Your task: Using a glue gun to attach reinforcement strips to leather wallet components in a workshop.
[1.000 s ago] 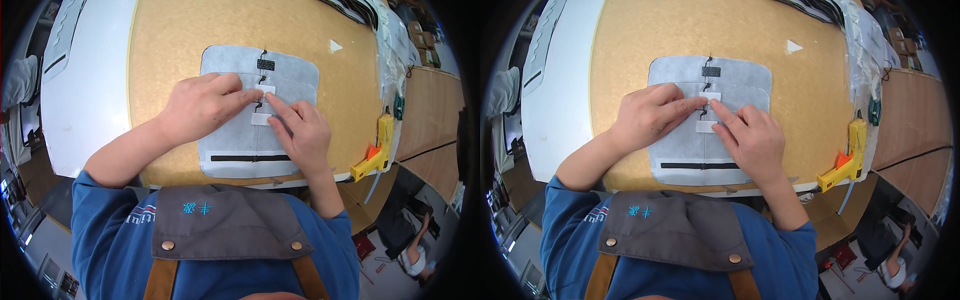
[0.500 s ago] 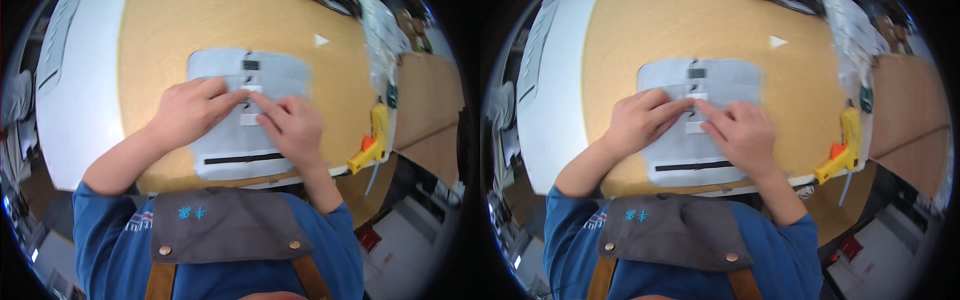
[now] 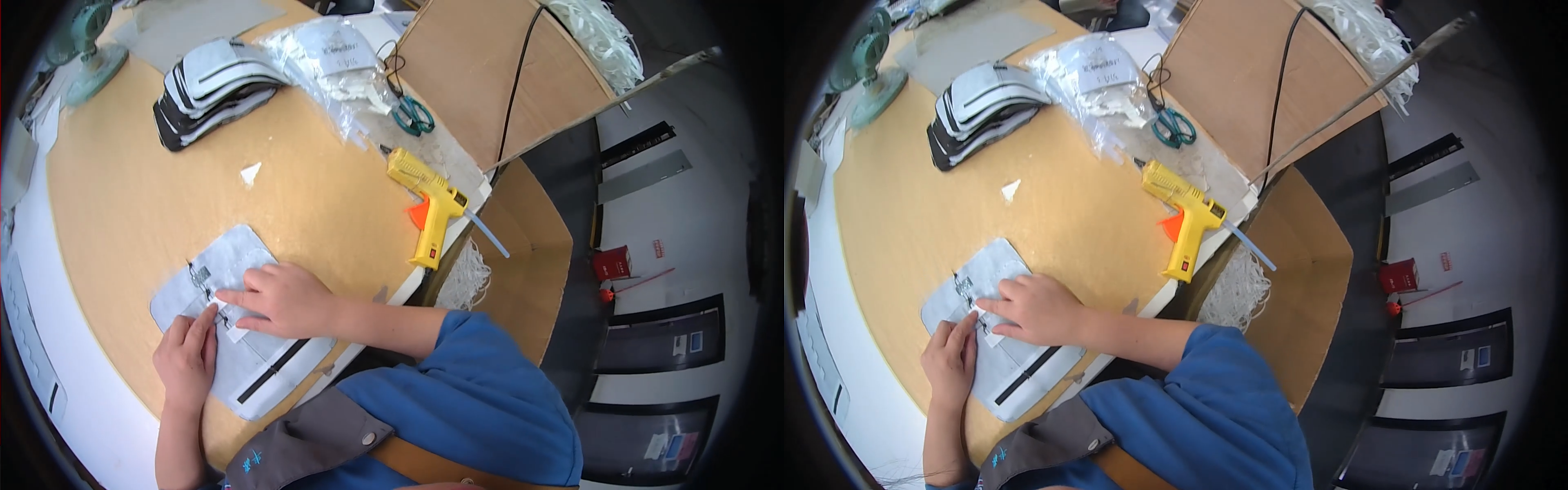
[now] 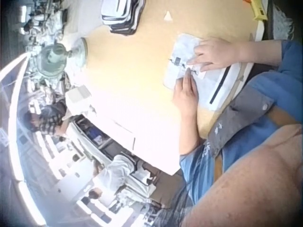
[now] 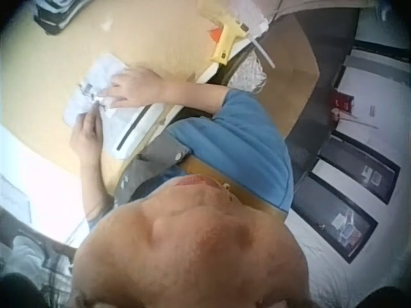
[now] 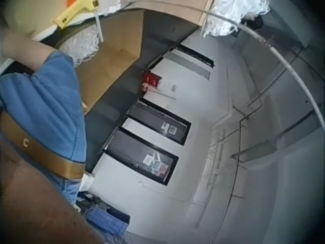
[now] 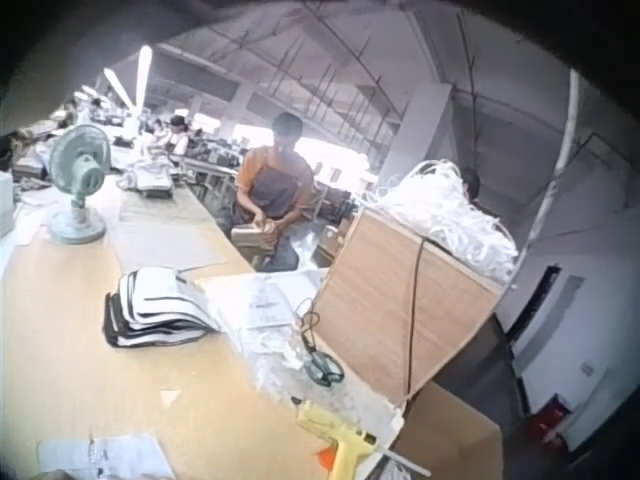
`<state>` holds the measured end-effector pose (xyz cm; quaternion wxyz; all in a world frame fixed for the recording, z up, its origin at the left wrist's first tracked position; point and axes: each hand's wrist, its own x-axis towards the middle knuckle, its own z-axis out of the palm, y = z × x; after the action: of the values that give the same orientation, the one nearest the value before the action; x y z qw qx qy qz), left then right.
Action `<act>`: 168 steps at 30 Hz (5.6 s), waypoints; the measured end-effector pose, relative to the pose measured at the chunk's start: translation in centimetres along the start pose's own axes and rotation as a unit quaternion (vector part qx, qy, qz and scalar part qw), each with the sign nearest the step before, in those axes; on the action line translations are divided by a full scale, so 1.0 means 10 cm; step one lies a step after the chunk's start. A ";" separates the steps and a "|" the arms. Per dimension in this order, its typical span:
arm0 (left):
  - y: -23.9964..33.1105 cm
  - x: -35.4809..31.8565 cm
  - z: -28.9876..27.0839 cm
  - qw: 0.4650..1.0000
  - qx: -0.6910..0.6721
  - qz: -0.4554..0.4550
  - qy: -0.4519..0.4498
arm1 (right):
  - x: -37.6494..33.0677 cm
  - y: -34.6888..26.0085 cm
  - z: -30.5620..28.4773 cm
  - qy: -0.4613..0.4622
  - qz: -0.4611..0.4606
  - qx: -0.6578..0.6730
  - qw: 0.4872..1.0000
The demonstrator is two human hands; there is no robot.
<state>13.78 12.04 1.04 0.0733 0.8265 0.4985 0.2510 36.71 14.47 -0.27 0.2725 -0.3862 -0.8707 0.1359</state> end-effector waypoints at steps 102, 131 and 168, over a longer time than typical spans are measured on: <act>-0.43 -0.10 -0.06 0.993 -0.032 -0.097 0.057 | -0.09 -0.08 -0.73 -0.079 0.367 0.511 0.773; -0.44 -0.08 -0.05 0.993 -0.046 -0.098 0.046 | -0.10 -0.02 -0.66 -0.028 0.380 0.493 0.782; -0.44 -0.09 -0.06 0.994 -0.043 -0.098 0.038 | -0.17 -0.03 -0.71 -0.029 0.394 0.506 0.767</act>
<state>9.72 13.35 -0.37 0.1140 0.7598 0.5679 0.2952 41.59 13.14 5.05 0.3256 -0.4973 -0.4545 0.6634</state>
